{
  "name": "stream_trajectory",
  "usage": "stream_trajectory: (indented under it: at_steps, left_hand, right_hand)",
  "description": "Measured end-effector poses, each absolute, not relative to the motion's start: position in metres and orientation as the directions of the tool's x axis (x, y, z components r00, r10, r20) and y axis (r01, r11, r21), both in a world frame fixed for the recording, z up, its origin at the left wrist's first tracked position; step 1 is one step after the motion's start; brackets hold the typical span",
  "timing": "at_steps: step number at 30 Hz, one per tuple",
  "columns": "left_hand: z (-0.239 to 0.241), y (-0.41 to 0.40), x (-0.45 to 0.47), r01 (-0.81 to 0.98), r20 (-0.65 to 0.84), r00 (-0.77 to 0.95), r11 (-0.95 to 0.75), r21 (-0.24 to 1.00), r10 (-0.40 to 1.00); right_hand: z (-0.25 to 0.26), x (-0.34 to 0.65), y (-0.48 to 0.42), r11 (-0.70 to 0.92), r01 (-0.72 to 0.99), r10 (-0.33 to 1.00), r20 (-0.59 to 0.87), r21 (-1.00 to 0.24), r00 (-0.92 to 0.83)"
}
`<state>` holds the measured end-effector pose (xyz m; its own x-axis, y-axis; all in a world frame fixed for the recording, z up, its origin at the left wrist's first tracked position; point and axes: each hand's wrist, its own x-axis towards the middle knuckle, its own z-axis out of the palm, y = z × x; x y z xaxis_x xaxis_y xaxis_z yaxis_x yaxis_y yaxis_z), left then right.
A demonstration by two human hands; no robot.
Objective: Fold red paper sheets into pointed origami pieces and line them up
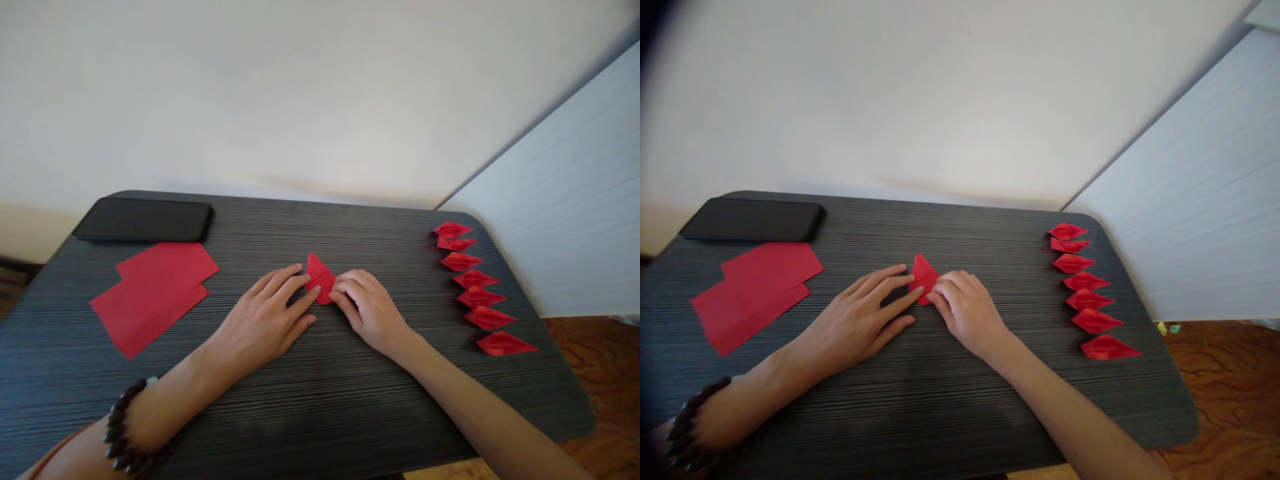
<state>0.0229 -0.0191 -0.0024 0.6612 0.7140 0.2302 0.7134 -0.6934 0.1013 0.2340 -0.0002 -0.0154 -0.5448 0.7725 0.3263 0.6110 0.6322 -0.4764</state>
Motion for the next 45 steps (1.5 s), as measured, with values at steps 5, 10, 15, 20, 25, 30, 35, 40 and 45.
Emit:
stream_trajectory:
  at_steps: [5,10,15,20,25,30,35,40,45]
  left_hand:
    - [-0.003,-0.023,0.035,0.703,0.347,0.636,-0.703,0.108,0.689]
    - [-0.004,-0.019,0.036,0.729,0.397,0.591,-0.676,0.108,0.702]
    - [-0.005,-0.018,0.031,0.737,0.402,0.584,-0.668,0.101,0.705]
    - [-0.005,-0.023,0.028,0.698,0.394,0.618,-0.706,0.123,0.680]
    - [-0.003,-0.026,0.033,0.763,0.378,0.570,-0.641,0.085,0.729]
    - [-0.003,-0.024,0.035,0.793,0.361,0.537,-0.603,0.093,0.762]
    - [-0.003,-0.025,0.032,0.772,0.354,0.557,-0.625,0.113,0.752]
    - [-0.005,-0.031,0.027,0.719,0.324,0.634,-0.689,0.085,0.702]
    - [-0.007,-0.033,0.024,0.701,0.310,0.668,-0.712,0.041,0.676]
  right_hand:
    - [-0.014,0.235,0.003,0.512,0.523,0.841,0.276,-0.681,-0.464]
    - [-0.010,0.240,0.002,0.540,0.453,0.796,0.256,-0.709,-0.548]
    - [-0.013,0.243,0.003,0.584,0.475,0.781,0.295,-0.658,-0.550]
    - [-0.017,0.239,0.002,0.522,0.579,0.844,0.280,-0.626,-0.458]
    - [-0.014,0.238,0.001,0.549,0.569,0.817,0.252,-0.612,-0.518]
    - [-0.013,0.241,0.001,0.546,0.531,0.811,0.251,-0.648,-0.528]
    - [-0.017,0.238,0.001,0.495,0.626,0.861,0.246,-0.603,-0.445]
    - [-0.019,0.232,0.001,0.477,0.683,0.878,0.262,-0.552,-0.401]
    - [-0.019,0.232,0.002,0.464,0.686,0.885,0.274,-0.561,-0.376]
